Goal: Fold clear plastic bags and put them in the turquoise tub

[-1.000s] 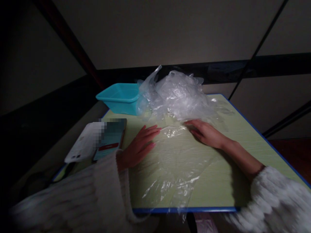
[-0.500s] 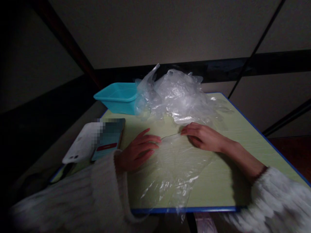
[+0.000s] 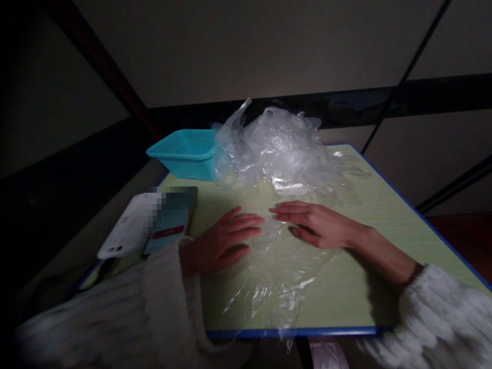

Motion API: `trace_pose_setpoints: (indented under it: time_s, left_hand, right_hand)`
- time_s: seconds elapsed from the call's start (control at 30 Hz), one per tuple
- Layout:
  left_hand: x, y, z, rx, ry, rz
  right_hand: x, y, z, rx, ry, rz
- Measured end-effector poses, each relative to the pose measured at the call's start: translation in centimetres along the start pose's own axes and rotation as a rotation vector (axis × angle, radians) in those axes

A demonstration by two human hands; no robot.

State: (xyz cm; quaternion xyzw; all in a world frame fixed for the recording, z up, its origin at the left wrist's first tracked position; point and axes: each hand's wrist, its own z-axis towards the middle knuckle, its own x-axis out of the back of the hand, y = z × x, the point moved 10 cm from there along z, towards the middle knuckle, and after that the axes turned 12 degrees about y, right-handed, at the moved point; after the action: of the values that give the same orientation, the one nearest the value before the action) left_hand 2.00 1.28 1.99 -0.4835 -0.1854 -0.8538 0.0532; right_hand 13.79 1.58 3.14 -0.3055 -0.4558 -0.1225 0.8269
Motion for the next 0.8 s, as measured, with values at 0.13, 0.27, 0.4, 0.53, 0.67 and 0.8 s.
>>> trace_pose_setpoints:
  time_s: [0.13,0.27,0.4,0.53,0.67,0.8]
  left_hand:
    - [-0.5,0.2,0.0,-0.004,-0.051,0.034]
    - [-0.8,1.0,0.0,-0.024,-0.087,0.020]
    - [-1.1,1.5,-0.1,-0.041,-0.125,0.031]
    - [-1.3,1.3,-0.3,-0.038,-0.138,0.029]
    - [-1.2,1.2,-0.5,-0.036,-0.135,0.032]
    - [-1.0,1.5,-0.5,-0.044,-0.144,0.028]
  right_hand:
    - [-0.8,-0.3,0.0,-0.027,-0.009,-0.019]
    - [-2.1,-0.9,0.0,-0.024,-0.022,-0.047]
    - [-3.3,-1.0,-0.4,-0.012,-0.030,-0.082]
    - [-3.7,-0.7,-0.8,-0.020,-0.036,-0.095]
    - [-3.3,-0.9,-0.6,-0.019,-0.028,-0.117]
    - [-3.1,-1.9,-0.4,-0.002,-0.014,-0.115]
